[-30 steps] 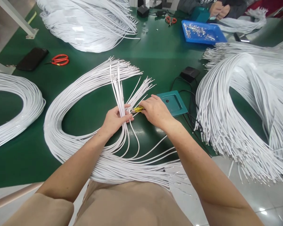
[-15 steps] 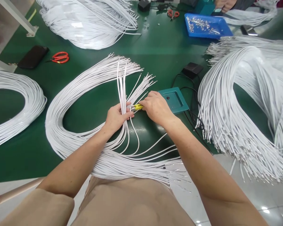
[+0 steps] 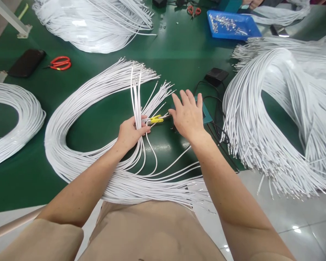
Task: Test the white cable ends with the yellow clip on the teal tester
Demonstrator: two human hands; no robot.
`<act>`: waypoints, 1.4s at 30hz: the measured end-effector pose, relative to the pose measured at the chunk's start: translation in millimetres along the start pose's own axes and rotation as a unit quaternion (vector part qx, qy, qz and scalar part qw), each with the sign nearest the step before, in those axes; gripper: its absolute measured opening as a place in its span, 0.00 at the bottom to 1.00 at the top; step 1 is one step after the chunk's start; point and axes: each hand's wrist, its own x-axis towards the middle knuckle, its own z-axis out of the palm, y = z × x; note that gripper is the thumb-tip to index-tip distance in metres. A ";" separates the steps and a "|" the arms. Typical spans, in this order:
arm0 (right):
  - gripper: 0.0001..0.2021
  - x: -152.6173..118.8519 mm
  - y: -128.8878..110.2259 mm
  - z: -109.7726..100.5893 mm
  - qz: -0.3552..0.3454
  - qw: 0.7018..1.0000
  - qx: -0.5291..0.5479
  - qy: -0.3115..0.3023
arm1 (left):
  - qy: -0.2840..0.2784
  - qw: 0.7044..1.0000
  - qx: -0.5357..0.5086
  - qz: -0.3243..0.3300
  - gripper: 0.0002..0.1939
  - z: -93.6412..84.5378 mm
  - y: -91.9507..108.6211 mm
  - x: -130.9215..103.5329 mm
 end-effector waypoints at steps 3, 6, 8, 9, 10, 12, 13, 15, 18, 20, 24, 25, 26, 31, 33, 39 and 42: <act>0.24 -3.9 6.7 10.3 0.026 1.000 -0.015 0.005 | -0.006 1.000 0.007 -0.013 0.23 -2.2 2.7 -0.7; 0.23 -4.4 5.2 9.3 0.025 1.000 -0.007 0.007 | -0.008 1.000 -0.022 -0.020 0.25 -4.9 1.3 -2.6; 0.22 -7.1 -4.1 -0.7 0.022 1.000 0.016 0.014 | -0.004 0.998 -0.058 -0.016 0.26 -7.2 -0.6 -4.8; 0.21 -10.3 -11.7 -7.7 0.010 0.999 0.038 0.014 | 0.005 0.997 -0.078 -0.011 0.27 -8.4 -1.1 -6.2; 0.20 -15.1 -21.0 -15.1 -0.008 0.998 0.066 0.008 | 0.013 0.995 -0.096 -0.004 0.27 -9.6 -1.1 -7.8; 0.15 -29.4 -42.7 -28.5 -0.095 0.985 0.137 -0.048 | 0.026 0.992 -0.119 0.020 0.26 -11.6 0.5 -11.0; 0.13 -38.2 -53.8 -33.3 -0.148 0.971 0.164 -0.087 | 0.023 0.991 -0.126 0.030 0.26 -12.2 1.8 -12.6; 0.13 -57.2 -72.9 -38.1 -0.246 0.940 0.188 -0.147 | 0.011 0.990 -0.136 0.042 0.27 -12.3 4.6 -15.4; 0.10 -81.6 -88.1 -35.9 -0.287 0.930 0.178 -0.142 | 0.007 0.988 -0.147 0.041 0.30 -9.7 8.4 -19.2; 0.10 -92.5 -88.8 -32.4 -0.285 0.935 0.165 -0.132 | 0.014 0.989 -0.142 0.035 0.30 -7.4 11.7 -21.9; 0.08 -105.1 -78.6 -26.7 -0.243 0.947 0.139 -0.154 | 0.008 0.989 -0.146 -0.006 0.21 -5.9 21.5 -27.3; 0.08 -107.3 -75.6 -25.4 -0.233 0.951 0.131 -0.156 | 0.000 0.989 -0.145 -0.022 0.17 -6.3 23.5 -28.4; 0.08 -109.3 -73.0 -24.2 -0.225 0.954 0.124 -0.155 | 0.002 0.989 -0.147 -0.033 0.16 -7.0 24.9 -29.4; 0.08 -122.1 -64.3 -19.4 -0.193 0.957 0.137 -0.165 | 0.027 0.986 -0.149 -0.073 0.16 -10.9 24.6 -31.3; 0.07 -132.3 -62.4 -19.5 -0.170 0.955 0.153 -0.188 | 0.026 0.987 -0.135 -0.083 0.16 -11.5 25.0 -31.8; 0.09 -177.0 -67.8 -31.1 -0.106 0.939 0.198 -0.262 | 0.020 0.987 -0.131 -0.087 0.20 -6.3 32.1 -38.3; 0.12 -183.4 -66.3 -43.0 -0.124 0.921 0.209 -0.305 | 0.013 0.988 -0.139 -0.073 0.22 -1.0 32.2 -41.7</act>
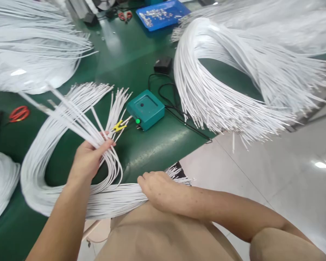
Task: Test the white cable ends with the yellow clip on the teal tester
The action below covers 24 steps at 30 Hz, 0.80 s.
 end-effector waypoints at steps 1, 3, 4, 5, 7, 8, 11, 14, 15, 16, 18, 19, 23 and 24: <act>0.11 -0.6 1.3 -6.6 -0.001 1.000 0.004 -0.028 | -0.021 1.000 0.008 0.005 0.21 1.1 -1.3 -0.3; 0.07 4.6 8.7 -26.4 0.002 0.995 0.019 -0.095 | -0.039 0.999 0.016 0.018 0.20 2.3 -4.3 0.0; 0.08 10.3 14.4 -38.6 -0.009 0.992 0.040 -0.122 | -0.044 0.998 0.020 0.027 0.19 2.4 -5.8 0.1; 0.09 18.0 21.0 -51.3 -0.025 0.989 0.070 -0.126 | -0.050 0.998 0.026 0.030 0.18 2.5 -7.2 0.0; 0.10 38.3 35.3 -75.4 -0.015 0.986 0.159 -0.038 | -0.068 0.997 0.029 0.032 0.17 2.6 -9.6 -0.9; 0.09 50.1 42.2 -85.6 0.011 0.979 0.201 0.037 | -0.076 0.996 0.026 0.034 0.17 2.8 -10.5 -1.7; 0.12 86.8 57.7 -106.6 0.074 0.925 0.298 0.225 | -0.091 0.995 0.024 0.030 0.17 4.0 -11.8 -4.2; 0.16 114.8 65.7 -115.0 0.079 0.910 0.288 0.286 | -0.097 0.995 0.022 0.016 0.17 5.1 -11.6 -5.2; 0.15 120.2 68.4 -116.1 0.066 0.920 0.248 0.296 | -0.099 0.995 0.012 0.010 0.17 5.2 -11.7 -4.8; 0.14 123.4 72.0 -116.9 0.044 0.933 0.193 0.300 | -0.104 0.995 -0.002 0.002 0.17 5.2 -12.3 -4.1; 0.16 124.4 83.3 -118.7 -0.008 0.957 0.070 0.282 | -0.122 0.992 -0.039 -0.013 0.16 4.8 -15.5 -1.2; 0.22 123.0 90.8 -120.1 -0.026 0.966 0.012 0.257 | -0.131 0.990 -0.057 -0.016 0.16 4.4 -18.1 1.0; 0.47 116.9 120.3 -128.2 0.000 0.982 -0.135 0.132 | -0.116 0.990 -0.081 0.013 0.16 -0.6 -31.5 13.5; 0.48 116.3 124.1 -130.2 0.003 0.981 -0.158 0.117 | -0.105 0.992 -0.068 0.021 0.16 -3.3 -34.0 17.5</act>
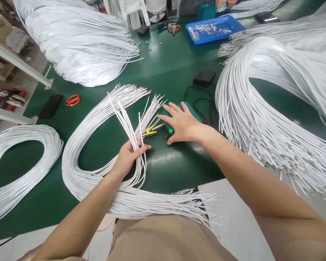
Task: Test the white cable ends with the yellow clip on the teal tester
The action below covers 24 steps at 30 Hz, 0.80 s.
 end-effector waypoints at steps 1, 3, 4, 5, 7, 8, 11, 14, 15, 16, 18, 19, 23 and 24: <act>0.47 0.2 2.2 -1.1 -0.006 1.000 -0.020 -0.006 | 0.006 1.000 0.022 0.000 0.16 -4.3 -1.2 3.4; 0.44 1.5 1.7 -3.9 -0.016 0.998 -0.053 -0.008 | 0.020 0.998 0.062 0.001 0.18 -13.7 -0.5 10.3; 0.42 2.3 0.1 -5.4 -0.019 0.998 -0.065 -0.010 | 0.028 0.997 0.069 0.004 0.18 -18.5 1.2 13.5; 0.41 3.0 -1.7 -6.9 -0.021 0.997 -0.073 -0.012 | 0.038 0.997 0.070 0.009 0.18 -22.8 3.4 16.5; 0.39 3.6 -4.2 -9.4 -0.020 0.997 -0.077 -0.020 | 0.054 0.997 0.061 0.014 0.19 -29.4 7.9 20.9; 0.38 3.5 -4.9 -10.4 -0.017 0.997 -0.075 -0.023 | 0.060 0.997 0.055 0.016 0.18 -31.4 9.7 22.1; 0.36 3.5 -8.7 -12.7 -0.008 0.999 -0.046 -0.019 | 0.063 0.997 0.048 0.003 0.18 -32.5 12.5 22.2; 0.27 10.1 -22.9 -12.6 -0.021 0.997 0.056 0.049 | 0.048 0.997 0.066 -0.015 0.17 -28.1 13.1 18.4; 0.22 14.9 -30.0 -11.4 -0.018 0.990 0.114 0.077 | 0.045 0.996 0.079 -0.013 0.17 -25.7 13.5 16.7; 0.19 20.9 -37.4 -9.4 -0.004 0.979 0.181 0.098 | 0.042 0.994 0.096 -0.010 0.17 -22.9 14.0 14.7; 0.18 35.7 -51.3 -2.3 0.048 0.938 0.326 0.105 | 0.034 0.992 0.120 -0.002 0.17 -16.5 16.2 10.4; 0.17 43.4 -56.8 2.7 0.075 0.912 0.389 0.101 | 0.029 0.992 0.127 -0.003 0.17 -13.2 17.8 8.3; 0.10 64.8 -68.1 27.9 0.117 0.804 0.573 0.104 | 0.002 0.996 0.080 -0.025 0.17 -3.4 28.7 3.8; 0.10 66.1 -69.1 33.7 0.104 0.781 0.607 0.101 | 0.012 0.999 0.039 -0.021 0.17 -2.8 32.1 4.6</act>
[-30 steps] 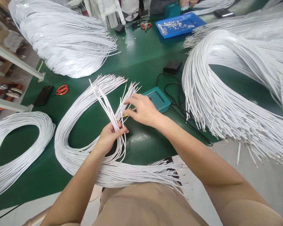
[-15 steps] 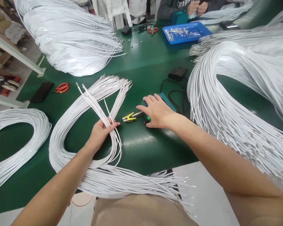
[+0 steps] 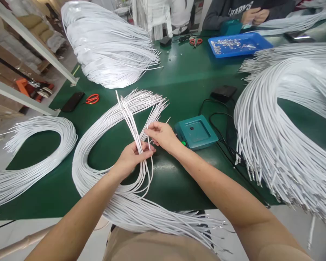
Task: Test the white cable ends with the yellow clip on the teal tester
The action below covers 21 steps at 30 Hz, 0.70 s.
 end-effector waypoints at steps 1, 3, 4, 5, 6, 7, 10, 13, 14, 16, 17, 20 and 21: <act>0.10 -0.6 4.5 1.9 -0.005 0.999 0.034 -0.016 | 0.010 0.999 -0.043 -0.003 0.17 -0.5 3.3 1.5; 0.10 -4.9 10.2 3.9 -0.011 0.996 0.072 -0.042 | 0.035 0.995 -0.088 0.010 0.18 -3.4 7.9 6.4; 0.10 -7.7 11.2 4.2 -0.009 0.995 0.081 -0.052 | 0.031 0.996 -0.084 0.014 0.19 -5.3 8.5 9.3; 0.10 -10.5 11.2 4.5 -0.003 0.995 0.087 -0.055 | 0.028 0.996 -0.078 0.018 0.20 -7.1 8.0 11.9; 0.10 -12.9 10.2 4.6 0.004 0.994 0.093 -0.056 | 0.023 0.997 -0.067 0.023 0.20 -8.6 6.2 14.2; 0.10 -14.7 8.8 4.8 0.013 0.993 0.101 -0.055 | 0.023 0.998 -0.058 0.032 0.20 -9.6 3.4 15.7; 0.10 -17.2 4.4 5.8 0.034 0.990 0.128 -0.036 | 0.023 0.998 -0.031 0.046 0.19 -10.0 -6.9 16.7; 0.09 -17.0 3.9 5.7 0.040 0.990 0.134 -0.015 | 0.007 0.999 -0.022 0.042 0.18 -8.3 -13.3 15.8; 0.09 -16.8 4.4 5.1 0.040 0.991 0.129 -0.012 | 0.002 0.999 -0.025 0.043 0.18 -7.5 -14.0 15.9; 0.09 -16.3 5.7 3.1 0.043 0.991 0.126 -0.007 | 0.003 0.998 -0.037 0.048 0.18 -5.6 -13.7 16.9; 0.09 -16.0 6.1 2.0 0.046 0.990 0.133 -0.009 | 0.007 0.998 -0.041 0.052 0.18 -4.5 -13.1 17.7; 0.10 -15.3 5.7 -0.7 0.080 0.974 0.209 -0.032 | 0.022 0.997 -0.045 0.065 0.18 -2.2 -10.6 19.4; 0.11 -15.3 5.1 -1.0 0.099 0.963 0.246 -0.050 | 0.026 0.996 -0.045 0.070 0.18 -1.8 -9.9 19.5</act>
